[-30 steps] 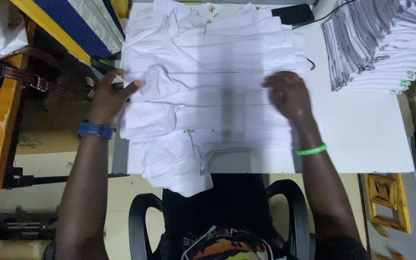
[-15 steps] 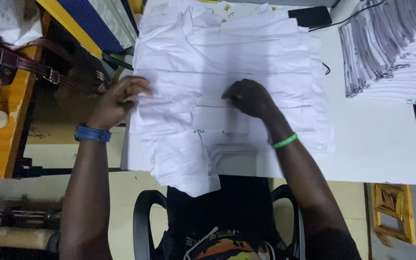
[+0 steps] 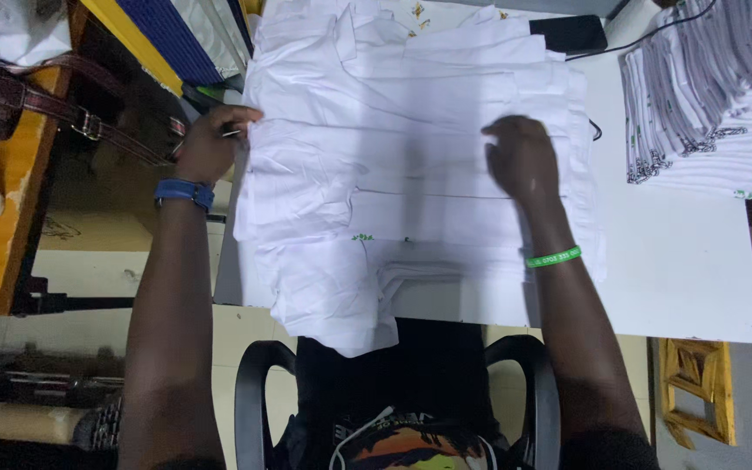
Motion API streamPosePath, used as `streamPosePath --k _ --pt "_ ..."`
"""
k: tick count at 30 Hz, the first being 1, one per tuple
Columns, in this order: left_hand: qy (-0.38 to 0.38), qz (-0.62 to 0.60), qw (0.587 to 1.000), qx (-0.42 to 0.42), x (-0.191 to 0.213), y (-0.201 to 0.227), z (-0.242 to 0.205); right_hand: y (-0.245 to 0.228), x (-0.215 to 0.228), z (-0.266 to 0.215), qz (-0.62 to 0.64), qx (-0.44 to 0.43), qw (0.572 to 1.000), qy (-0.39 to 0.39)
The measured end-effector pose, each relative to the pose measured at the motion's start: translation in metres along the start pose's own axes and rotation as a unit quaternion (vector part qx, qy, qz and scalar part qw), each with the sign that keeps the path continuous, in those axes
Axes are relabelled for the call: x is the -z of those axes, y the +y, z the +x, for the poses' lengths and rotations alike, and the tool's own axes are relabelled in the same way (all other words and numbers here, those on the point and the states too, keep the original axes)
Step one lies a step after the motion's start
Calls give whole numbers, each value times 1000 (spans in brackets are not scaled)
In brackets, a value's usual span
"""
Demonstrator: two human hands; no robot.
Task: The person folds white t-shirts one by one on a table, smoothing each shirt before folding it in half and then into a compact rectangle. The folded shirts are stacked on the right side of the table.
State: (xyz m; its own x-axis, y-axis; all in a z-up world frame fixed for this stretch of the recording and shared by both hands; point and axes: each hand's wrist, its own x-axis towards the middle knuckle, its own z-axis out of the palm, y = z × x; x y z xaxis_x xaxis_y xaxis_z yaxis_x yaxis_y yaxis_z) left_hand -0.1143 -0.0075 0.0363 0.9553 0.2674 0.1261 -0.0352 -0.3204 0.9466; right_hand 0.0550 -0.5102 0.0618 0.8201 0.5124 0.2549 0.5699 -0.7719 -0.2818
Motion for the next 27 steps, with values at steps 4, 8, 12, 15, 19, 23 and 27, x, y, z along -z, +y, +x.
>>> streamPosePath --k 4,8,12,15,19,23,27 --pt "1 16 1000 -13 3 -37 7 36 2 -5 -63 -37 997 12" --pt "11 10 1000 -25 8 -69 20 63 15 -17 -61 -65 996 4" --pt "65 -35 996 47 -1 -64 18 61 32 -13 -33 -112 990 -74" --pt "34 -91 992 81 -11 -17 0 65 39 -16 27 -106 992 -62" --pt "91 -166 963 193 -15 15 -3 80 38 -15 44 -107 992 -45" --pt "65 -42 987 138 -7 -4 8 88 40 -17 88 -105 989 -48" --pt "74 62 994 57 -4 -29 21 84 47 -22 132 -159 977 -50"
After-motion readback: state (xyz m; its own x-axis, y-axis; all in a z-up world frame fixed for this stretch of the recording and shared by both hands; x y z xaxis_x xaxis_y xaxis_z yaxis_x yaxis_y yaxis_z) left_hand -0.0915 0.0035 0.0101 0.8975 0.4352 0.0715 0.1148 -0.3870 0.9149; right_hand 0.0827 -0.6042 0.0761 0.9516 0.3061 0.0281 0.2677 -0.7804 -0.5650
